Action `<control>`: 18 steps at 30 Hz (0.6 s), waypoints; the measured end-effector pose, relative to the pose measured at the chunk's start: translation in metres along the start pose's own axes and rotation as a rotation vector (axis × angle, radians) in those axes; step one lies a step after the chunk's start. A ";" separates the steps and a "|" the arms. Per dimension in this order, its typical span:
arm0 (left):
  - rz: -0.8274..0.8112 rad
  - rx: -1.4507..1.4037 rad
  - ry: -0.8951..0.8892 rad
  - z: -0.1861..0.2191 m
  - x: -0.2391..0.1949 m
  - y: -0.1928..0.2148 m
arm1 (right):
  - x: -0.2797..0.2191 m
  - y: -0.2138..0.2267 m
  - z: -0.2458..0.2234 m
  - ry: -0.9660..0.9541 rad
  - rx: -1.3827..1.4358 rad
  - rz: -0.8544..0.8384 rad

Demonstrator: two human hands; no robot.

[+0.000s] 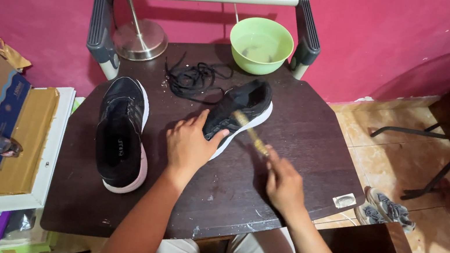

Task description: The person scrubs a black sneaker with a toothbrush, focusing on the interior lining and the upper fabric. They rotate the shoe to access different areas while holding it steady with their other hand. The shoe laces are removed and placed on the table nearby.

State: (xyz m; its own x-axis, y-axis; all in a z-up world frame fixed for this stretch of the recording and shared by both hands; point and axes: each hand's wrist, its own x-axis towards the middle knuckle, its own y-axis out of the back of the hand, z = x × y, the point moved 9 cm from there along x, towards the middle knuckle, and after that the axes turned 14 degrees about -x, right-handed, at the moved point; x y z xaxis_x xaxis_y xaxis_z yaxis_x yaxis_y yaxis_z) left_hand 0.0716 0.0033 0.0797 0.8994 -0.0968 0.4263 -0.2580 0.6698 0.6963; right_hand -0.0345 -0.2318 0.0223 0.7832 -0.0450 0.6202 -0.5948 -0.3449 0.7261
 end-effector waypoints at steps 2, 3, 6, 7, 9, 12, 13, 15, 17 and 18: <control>-0.027 -0.009 0.026 -0.007 0.005 0.000 | -0.001 0.000 0.011 -0.030 0.002 0.045; -0.053 -0.021 0.053 -0.011 0.008 -0.002 | -0.002 0.002 0.018 -0.057 0.002 0.089; -0.216 -0.125 0.263 -0.033 0.013 0.003 | -0.013 -0.010 0.004 0.059 -0.085 -0.062; -0.215 -0.126 0.265 -0.028 0.013 0.013 | -0.012 -0.013 0.009 0.061 -0.084 -0.063; -0.384 -0.232 0.394 -0.027 0.007 0.016 | -0.011 -0.006 0.029 -0.056 -0.041 0.074; -0.428 -0.244 0.370 -0.014 0.011 0.026 | -0.001 -0.008 -0.018 0.028 0.089 -0.088; -0.428 -0.247 0.377 -0.013 0.010 0.027 | -0.001 -0.005 -0.015 0.030 0.089 -0.095; -0.457 -0.273 0.396 -0.012 0.011 0.028 | 0.005 0.007 -0.003 -0.060 0.060 -0.019; -0.466 -0.269 0.400 -0.016 0.011 0.029 | -0.006 -0.015 0.012 -0.065 0.105 -0.056; -0.481 -0.261 0.397 -0.016 0.011 0.028 | -0.013 -0.026 0.020 -0.078 0.150 -0.089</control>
State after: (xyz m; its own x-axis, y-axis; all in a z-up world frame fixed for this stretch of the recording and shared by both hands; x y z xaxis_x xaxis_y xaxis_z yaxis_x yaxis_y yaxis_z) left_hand 0.0803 0.0332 0.0948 0.9672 -0.1840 -0.1753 0.2521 0.7804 0.5722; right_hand -0.0250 -0.2413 -0.0107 0.8465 -0.0786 0.5266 -0.4937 -0.4862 0.7210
